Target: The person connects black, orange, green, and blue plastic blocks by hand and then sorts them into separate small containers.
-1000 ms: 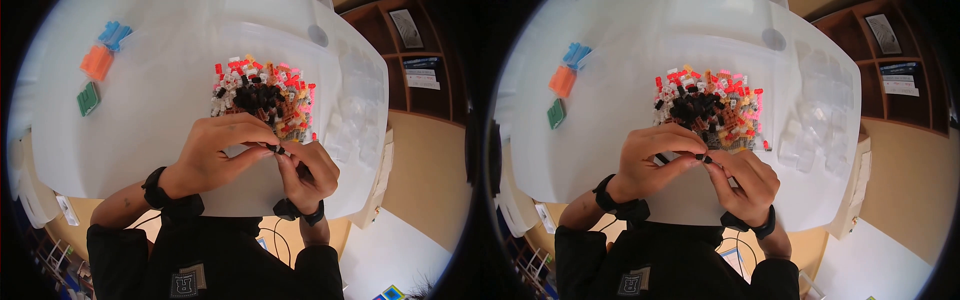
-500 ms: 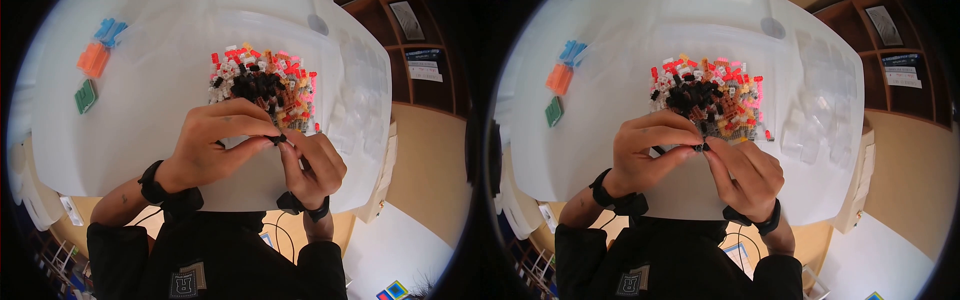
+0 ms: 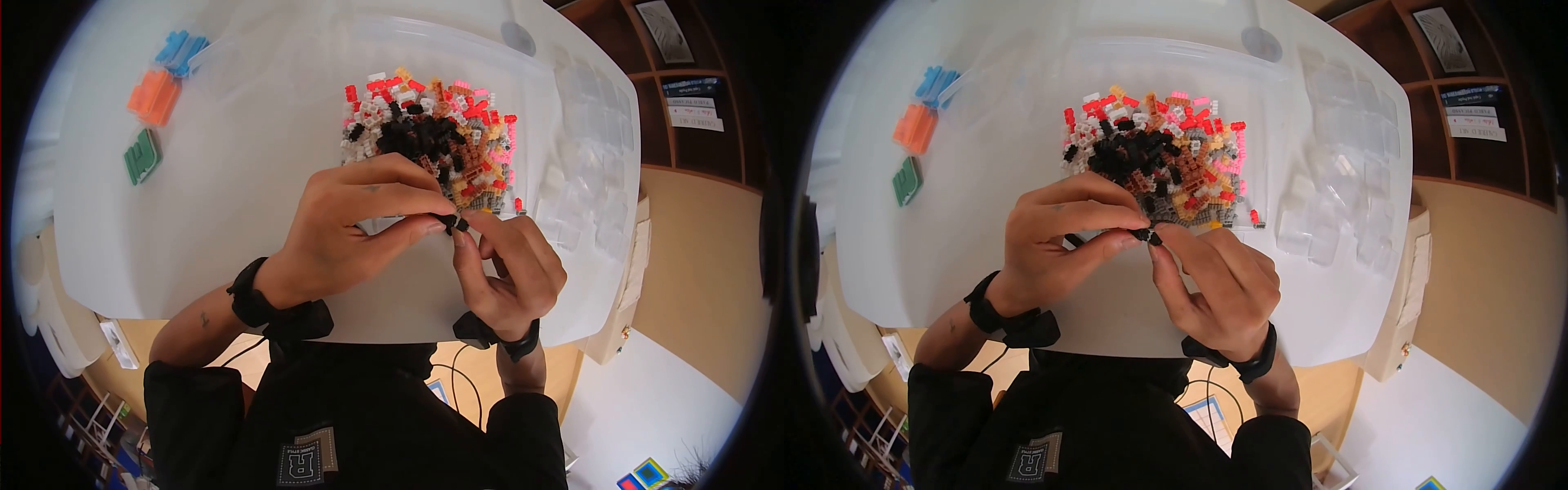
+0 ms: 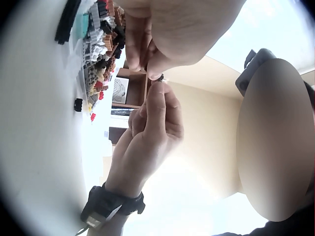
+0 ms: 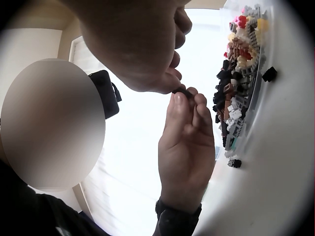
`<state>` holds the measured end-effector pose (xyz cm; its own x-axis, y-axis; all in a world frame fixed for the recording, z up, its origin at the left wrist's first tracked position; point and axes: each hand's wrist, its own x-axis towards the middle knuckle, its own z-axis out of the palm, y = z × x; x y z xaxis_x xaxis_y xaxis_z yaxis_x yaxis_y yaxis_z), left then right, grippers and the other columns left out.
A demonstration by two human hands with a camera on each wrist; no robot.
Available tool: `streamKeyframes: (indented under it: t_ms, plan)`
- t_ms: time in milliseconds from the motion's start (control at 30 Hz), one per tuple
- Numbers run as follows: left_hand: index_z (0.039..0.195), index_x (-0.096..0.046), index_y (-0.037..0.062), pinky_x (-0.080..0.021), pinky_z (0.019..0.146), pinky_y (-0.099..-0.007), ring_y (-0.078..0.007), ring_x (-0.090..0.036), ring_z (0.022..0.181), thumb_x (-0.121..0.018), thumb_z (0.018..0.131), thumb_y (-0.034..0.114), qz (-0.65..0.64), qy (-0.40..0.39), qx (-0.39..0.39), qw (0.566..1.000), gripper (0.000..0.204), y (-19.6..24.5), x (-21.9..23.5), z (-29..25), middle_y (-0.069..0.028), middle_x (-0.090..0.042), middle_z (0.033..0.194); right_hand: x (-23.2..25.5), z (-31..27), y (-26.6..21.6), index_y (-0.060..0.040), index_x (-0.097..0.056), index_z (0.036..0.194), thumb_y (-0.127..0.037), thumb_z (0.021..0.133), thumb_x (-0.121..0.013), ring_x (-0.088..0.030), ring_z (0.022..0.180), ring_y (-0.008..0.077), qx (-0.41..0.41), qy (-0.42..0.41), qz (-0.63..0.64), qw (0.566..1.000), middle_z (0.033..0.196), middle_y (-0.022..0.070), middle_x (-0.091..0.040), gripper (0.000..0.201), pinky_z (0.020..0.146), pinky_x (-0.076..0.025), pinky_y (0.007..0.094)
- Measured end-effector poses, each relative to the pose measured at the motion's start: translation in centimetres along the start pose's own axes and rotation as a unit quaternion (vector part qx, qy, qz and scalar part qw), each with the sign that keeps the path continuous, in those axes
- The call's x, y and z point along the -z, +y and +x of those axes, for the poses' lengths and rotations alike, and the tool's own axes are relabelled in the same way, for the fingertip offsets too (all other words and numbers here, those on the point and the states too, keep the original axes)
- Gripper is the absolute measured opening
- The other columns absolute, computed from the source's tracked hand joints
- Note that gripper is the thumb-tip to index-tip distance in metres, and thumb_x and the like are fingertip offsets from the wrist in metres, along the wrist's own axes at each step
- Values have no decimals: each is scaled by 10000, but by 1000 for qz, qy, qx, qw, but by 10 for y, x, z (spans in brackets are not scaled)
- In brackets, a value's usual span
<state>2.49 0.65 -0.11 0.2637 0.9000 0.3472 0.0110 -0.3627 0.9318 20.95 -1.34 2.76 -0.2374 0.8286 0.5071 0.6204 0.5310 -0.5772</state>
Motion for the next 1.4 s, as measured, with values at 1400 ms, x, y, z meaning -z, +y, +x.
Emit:
streamKeyframes:
  t_ms: [1400]
  plan:
    - [938,-706,7,-518,647,-256,-180,-632,769,-670,706,-115,10,-18,-15,1000,264,-1,2,1,-120,-624,924,1,-1,2,-2,-676,827,20,629,-758,-501,451,160,-8,-18,-12,1000,638,57,-576,215,408,-378,262]
